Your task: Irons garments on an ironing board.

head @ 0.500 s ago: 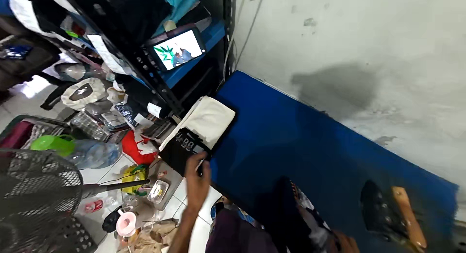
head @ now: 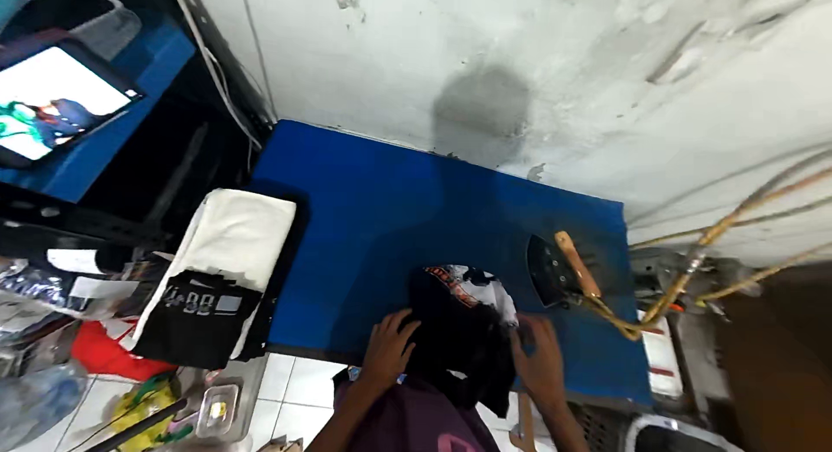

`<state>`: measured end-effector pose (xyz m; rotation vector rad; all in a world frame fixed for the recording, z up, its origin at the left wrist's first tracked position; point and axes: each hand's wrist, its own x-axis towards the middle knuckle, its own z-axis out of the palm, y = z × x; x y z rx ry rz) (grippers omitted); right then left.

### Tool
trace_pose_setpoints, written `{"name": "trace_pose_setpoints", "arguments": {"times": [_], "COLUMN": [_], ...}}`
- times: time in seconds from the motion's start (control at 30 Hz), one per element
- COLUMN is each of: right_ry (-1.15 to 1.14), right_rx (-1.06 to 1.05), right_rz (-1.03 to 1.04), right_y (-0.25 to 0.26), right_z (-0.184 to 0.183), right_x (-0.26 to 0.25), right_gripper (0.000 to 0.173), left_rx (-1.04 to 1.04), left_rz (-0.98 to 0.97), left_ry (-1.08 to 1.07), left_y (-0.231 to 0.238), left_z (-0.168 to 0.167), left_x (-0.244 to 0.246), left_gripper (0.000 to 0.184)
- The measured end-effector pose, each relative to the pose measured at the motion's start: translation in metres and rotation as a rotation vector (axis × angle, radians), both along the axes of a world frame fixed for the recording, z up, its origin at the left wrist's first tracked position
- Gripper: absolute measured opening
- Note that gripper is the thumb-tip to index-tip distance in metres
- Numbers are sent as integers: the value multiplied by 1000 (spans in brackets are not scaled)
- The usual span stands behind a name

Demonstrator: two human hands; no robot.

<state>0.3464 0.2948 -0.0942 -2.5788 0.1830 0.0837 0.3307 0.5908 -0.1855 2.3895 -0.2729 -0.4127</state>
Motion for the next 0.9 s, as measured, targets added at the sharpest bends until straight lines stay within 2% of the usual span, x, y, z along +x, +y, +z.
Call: {"name": "trace_pose_setpoints", "arguments": {"times": [0.13, 0.2, 0.27, 0.33, 0.43, 0.53, 0.63, 0.7, 0.8, 0.9], "right_ry": [16, -23, -31, 3, -7, -155, -318, -461, -620, -712], "right_rx": [41, 43, 53, -10, -21, 170, 327, 423, 467, 291], "right_rz": [127, 228, 339, 417, 449, 323, 98, 1, 93, 214], "right_y": [22, 27, 26, 23, 12, 3, -7, -15, -26, -33], "right_z": [-29, -48, -64, -71, -63, -23, 45, 89, 133, 169], "right_x": [-68, -84, -87, -82, -73, -55, -24, -1, 27, 46], "right_gripper": [24, 29, 35, 35, 13, 17, 24, 20, 13, 17], "left_rx": [-53, -74, -101, -122, -131, -196, -296, -416, -659, -935], "left_rz": [81, 115, 129, 133, 157, 305, 519, 609, 676, 741], "left_ry": [-72, -100, -106, -115, -108, -124, -171, -230, -343, -336], "left_y": [-3, -4, -3, 0, 6, 14, 30, 45, 61, 78], "left_z": [-8, -11, -13, -14, -6, 7, 36, 63, 104, 149], "left_x": [-8, -11, -12, -11, -7, -6, 3, 15, 35, 57], "left_gripper": [41, 42, 40, 37, 37, 39, 37, 34, 34, 32]}}
